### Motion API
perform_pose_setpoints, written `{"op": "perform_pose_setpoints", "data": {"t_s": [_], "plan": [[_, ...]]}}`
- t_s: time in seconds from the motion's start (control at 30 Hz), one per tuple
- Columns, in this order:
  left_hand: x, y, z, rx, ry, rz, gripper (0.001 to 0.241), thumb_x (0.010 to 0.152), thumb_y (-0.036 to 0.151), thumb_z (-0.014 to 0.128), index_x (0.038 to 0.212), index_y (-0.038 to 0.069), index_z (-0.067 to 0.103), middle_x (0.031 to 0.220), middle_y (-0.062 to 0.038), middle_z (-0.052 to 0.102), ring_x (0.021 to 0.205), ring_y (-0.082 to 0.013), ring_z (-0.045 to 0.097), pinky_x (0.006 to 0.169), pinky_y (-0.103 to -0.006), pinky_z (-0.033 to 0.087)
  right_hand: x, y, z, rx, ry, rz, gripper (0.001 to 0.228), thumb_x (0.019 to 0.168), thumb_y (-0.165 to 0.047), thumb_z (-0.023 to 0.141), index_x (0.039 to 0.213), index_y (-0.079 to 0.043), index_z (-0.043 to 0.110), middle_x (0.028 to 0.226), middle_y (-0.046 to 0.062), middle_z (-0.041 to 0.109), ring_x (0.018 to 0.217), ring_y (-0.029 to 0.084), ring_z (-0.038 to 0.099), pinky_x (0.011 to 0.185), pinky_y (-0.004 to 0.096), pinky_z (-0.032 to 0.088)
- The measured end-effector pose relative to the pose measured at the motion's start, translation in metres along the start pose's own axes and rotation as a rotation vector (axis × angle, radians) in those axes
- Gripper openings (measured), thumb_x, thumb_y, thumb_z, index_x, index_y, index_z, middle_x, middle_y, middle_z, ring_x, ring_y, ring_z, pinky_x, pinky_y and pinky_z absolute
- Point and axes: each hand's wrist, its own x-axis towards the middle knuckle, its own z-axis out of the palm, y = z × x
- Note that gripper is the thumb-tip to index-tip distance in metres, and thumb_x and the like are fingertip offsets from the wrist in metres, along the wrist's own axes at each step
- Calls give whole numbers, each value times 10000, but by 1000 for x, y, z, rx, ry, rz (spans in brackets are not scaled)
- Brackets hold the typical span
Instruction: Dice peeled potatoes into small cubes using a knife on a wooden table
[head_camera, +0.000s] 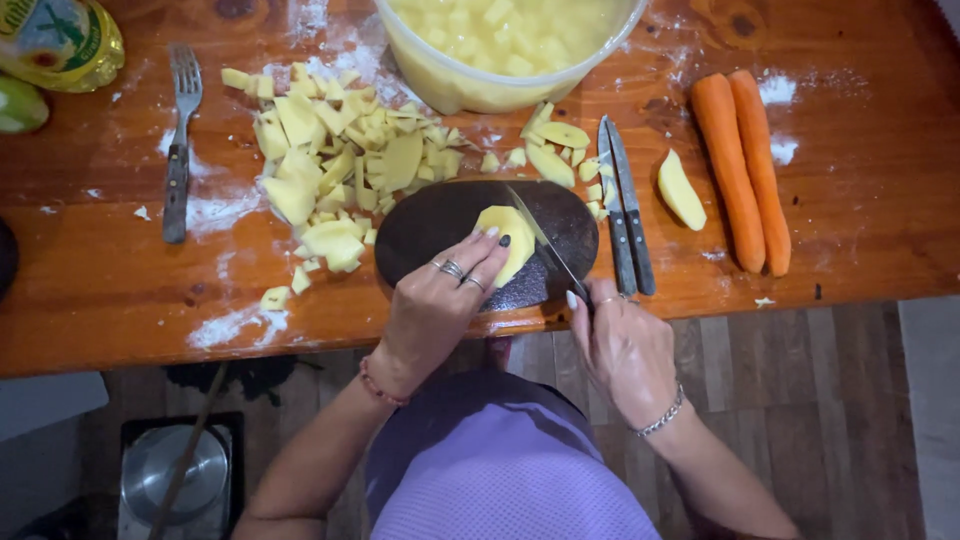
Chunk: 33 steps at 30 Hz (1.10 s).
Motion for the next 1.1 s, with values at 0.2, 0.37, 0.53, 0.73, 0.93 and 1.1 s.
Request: {"op": "perform_pose_setpoints", "data": {"t_s": [0.2, 0.37, 0.53, 0.73, 0.93, 1.1], "plan": [[1, 0, -3, 7, -5, 16, 269, 1032, 200, 609, 1253, 90, 716, 1149, -95, 740, 1107, -247, 728, 942, -327, 607, -6, -5, -6, -229, 43, -132, 236, 1037, -377, 469, 992, -161, 553, 586, 30, 606, 601, 250, 699, 560, 410, 591], [-2, 3, 1, 45, 14, -1, 274, 1013, 180, 636, 1260, 94, 717, 1154, -101, 731, 1099, -249, 728, 917, -325, 610, -14, -6, -10, -301, -54, -140, 237, 1037, -335, 449, 1026, -119, 545, 566, 49, 607, 561, 286, 698, 530, 458, 587], [3, 0, 0, 48, 53, 19, 243, 1014, 182, 648, 1224, 109, 745, 1124, -103, 751, 1061, -251, 744, 895, -320, 614, -5, -7, -6, -398, 18, -248, 197, 1043, -195, 433, 1011, -72, 583, 563, 27, 580, 521, 257, 668, 469, 401, 554], [0, -1, 5, 29, 68, 10, 255, 1041, 204, 601, 1237, 118, 740, 1153, -96, 752, 1075, -241, 743, 905, -315, 613, 17, 9, 18, -385, -1, -350, 186, 1048, -147, 464, 966, -45, 596, 545, 82, 596, 490, 283, 647, 440, 427, 531], [-4, -5, 4, -25, 100, 1, 243, 1016, 234, 664, 1209, 114, 752, 1149, -82, 746, 1067, -246, 736, 907, -315, 611, 33, 15, 9, -300, -146, -365, 214, 1033, -181, 413, 1013, -53, 584, 600, 86, 664, 510, 319, 703, 484, 504, 548], [-8, -10, 12, -67, 124, -10, 228, 996, 241, 687, 1165, 111, 768, 1120, -91, 749, 1047, -269, 739, 899, -336, 621, 16, 13, -7, -256, -143, -211, 249, 1023, -422, 431, 982, -182, 482, 504, 38, 619, 520, 327, 705, 521, 472, 562]]}}
